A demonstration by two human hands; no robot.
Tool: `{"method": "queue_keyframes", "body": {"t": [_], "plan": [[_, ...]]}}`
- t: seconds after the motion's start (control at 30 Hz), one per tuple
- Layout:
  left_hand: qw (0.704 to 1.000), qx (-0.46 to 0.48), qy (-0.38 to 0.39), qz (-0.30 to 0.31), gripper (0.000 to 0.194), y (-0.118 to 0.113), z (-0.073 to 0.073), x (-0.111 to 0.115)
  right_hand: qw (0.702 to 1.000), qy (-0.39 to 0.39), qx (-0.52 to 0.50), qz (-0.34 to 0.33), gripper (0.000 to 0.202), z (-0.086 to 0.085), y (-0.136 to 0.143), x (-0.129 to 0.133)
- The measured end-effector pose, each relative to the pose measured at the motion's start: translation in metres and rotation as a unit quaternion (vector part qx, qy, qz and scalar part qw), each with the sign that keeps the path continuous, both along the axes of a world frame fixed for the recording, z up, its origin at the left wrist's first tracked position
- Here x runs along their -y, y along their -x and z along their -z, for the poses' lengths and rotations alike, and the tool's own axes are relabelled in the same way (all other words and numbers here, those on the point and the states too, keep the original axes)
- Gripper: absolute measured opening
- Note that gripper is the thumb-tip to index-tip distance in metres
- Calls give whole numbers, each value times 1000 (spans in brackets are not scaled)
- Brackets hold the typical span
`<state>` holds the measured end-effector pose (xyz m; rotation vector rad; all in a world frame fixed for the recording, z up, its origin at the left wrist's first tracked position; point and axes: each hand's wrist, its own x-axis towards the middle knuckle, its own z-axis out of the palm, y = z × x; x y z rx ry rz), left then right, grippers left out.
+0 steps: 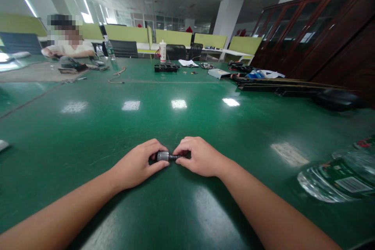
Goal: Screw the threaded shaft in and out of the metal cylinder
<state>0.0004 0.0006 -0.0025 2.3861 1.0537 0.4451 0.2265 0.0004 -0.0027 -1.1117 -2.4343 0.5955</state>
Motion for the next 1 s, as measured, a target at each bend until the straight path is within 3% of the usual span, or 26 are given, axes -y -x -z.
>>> {"method": "queue_keyframes", "body": {"t": [1.0], "plan": [[1000, -5, 5, -4, 22, 2, -1, 0, 999, 24, 19, 23, 15, -3, -15, -3]]}}
